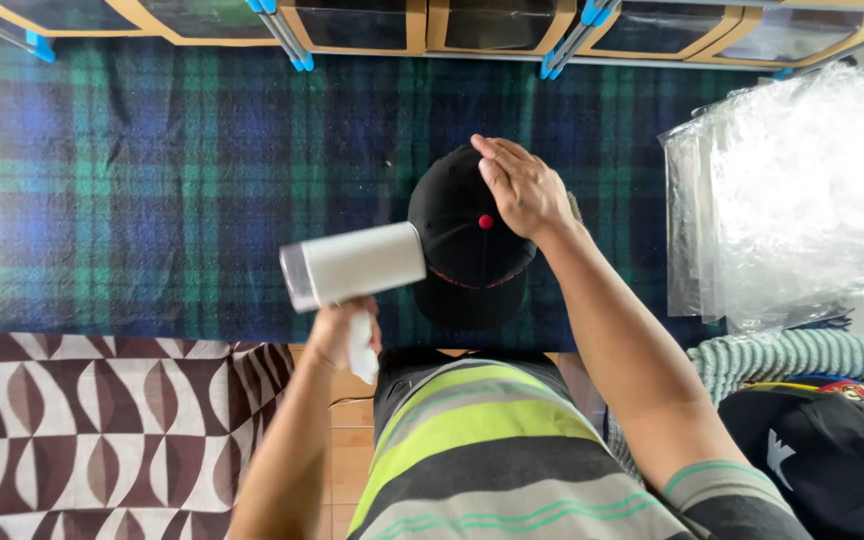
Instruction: Brushing and steaming a black baseball cap to clean it and remove wrinkles.
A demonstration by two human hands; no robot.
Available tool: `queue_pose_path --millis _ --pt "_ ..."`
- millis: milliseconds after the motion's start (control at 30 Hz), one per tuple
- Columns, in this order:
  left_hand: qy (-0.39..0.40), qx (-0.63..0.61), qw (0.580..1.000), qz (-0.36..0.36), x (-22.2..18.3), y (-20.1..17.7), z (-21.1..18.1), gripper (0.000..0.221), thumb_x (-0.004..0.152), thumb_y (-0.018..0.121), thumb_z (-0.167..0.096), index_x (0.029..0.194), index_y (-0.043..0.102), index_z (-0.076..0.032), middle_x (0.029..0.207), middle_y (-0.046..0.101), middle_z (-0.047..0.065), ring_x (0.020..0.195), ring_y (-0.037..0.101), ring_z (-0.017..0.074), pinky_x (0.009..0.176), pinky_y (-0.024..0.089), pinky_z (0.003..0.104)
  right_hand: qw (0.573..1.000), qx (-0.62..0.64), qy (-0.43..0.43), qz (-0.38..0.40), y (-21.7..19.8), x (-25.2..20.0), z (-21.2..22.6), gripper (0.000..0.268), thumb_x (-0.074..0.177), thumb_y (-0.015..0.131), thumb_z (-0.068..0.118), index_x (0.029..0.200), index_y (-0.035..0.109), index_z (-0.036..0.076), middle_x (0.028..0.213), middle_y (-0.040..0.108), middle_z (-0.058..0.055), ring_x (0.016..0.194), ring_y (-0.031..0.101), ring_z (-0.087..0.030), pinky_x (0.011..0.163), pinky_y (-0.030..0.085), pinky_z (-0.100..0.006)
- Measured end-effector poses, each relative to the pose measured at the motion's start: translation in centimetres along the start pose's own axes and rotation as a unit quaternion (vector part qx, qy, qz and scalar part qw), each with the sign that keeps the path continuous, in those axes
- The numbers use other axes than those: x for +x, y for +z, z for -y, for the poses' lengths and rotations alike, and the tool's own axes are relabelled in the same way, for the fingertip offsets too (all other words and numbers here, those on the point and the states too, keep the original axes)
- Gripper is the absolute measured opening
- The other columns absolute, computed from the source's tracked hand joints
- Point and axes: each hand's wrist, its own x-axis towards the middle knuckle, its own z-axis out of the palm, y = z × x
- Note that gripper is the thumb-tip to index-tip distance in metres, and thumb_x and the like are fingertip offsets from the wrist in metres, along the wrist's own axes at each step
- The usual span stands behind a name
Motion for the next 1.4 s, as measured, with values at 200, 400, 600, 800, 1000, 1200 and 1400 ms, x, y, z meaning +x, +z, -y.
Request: queue_pose_path --millis 200,400,600,800,1000,1200,1400 --pt "0.157 0.336 0.926 -0.067 -8.9 9.8 -5.3 0.046 0.091 0.072 -0.032 0.051 0.072 -0.009 0.048 0.067 0.008 0.039 0.059 0.0182 0.047 0.043 0.029 0.998 -0.004 -0.012 -0.055 0.8 -0.3 -1.0 0.038 0.11 0.047 0.04 0.141 0.064 0.029 0.132 0.068 -0.004 0.118 0.066 -0.027 0.101 0.053 -0.04" --pt "0.402 0.595 0.683 -0.134 -8.1 16.2 -15.3 0.049 0.083 0.081 -0.041 0.098 0.064 0.002 0.083 0.067 0.022 0.08 0.068 0.0421 0.074 0.056 0.048 0.997 0.017 0.009 -0.069 0.1 -0.5 -0.2 0.037 0.108 0.05 0.038 0.139 0.066 0.026 0.132 0.069 -0.007 0.12 0.065 -0.032 0.1 0.053 -0.044" --pt "0.089 0.698 0.707 -0.063 -6.8 19.7 -19.9 0.067 0.081 0.066 -0.058 0.122 0.048 -0.008 0.11 0.069 0.022 0.107 0.068 0.0451 0.093 0.054 0.056 0.998 0.036 0.05 -0.029 0.6 0.6 -2.3 0.043 0.108 0.041 0.045 0.141 0.064 0.028 0.139 0.065 -0.001 0.126 0.06 -0.031 0.104 0.049 -0.046" --pt "0.004 0.728 0.683 -0.057 -6.6 20.3 -20.0 0.073 0.078 0.064 -0.053 0.134 0.05 -0.01 0.113 0.071 0.02 0.111 0.067 0.0427 0.092 0.055 0.057 0.984 0.145 0.099 -0.018 0.7 1.1 -2.4 0.041 0.104 0.045 0.034 0.133 0.07 0.021 0.134 0.068 -0.006 0.129 0.059 -0.03 0.111 0.045 -0.045" --pt "0.078 0.722 0.687 -0.035 -5.4 23.2 -22.0 0.072 0.076 0.059 -0.064 0.12 0.052 -0.008 0.062 0.068 0.008 0.064 0.074 0.0345 0.078 0.057 0.055 0.977 0.131 0.166 0.01 0.9 1.8 -4.6 0.044 0.102 0.04 0.039 0.129 0.071 0.025 0.13 0.069 -0.002 0.13 0.057 -0.029 0.113 0.042 -0.046" --pt "0.043 0.731 0.681 -0.01 -11.5 19.3 -21.0 0.053 0.09 0.062 -0.032 0.127 0.062 0.006 0.1 0.074 0.028 0.103 0.07 0.0471 0.094 0.054 0.054 0.986 -0.053 -0.111 -0.109 3.3 1.9 -7.1 0.034 0.108 0.046 0.017 0.127 0.074 0.01 0.115 0.076 -0.013 0.105 0.073 -0.032 0.091 0.057 -0.044" --pt "-0.01 0.657 0.749 -0.081 -14.3 12.5 -15.1 0.056 0.086 0.067 -0.037 0.121 0.069 0.007 0.116 0.072 0.029 0.117 0.064 0.0458 0.103 0.05 0.056 0.927 0.001 -0.148 -0.346 0.7 -4.7 0.4 0.025 0.108 0.053 0.012 0.122 0.069 -0.001 0.115 0.069 -0.017 0.106 0.066 -0.039 0.087 0.055 -0.046"
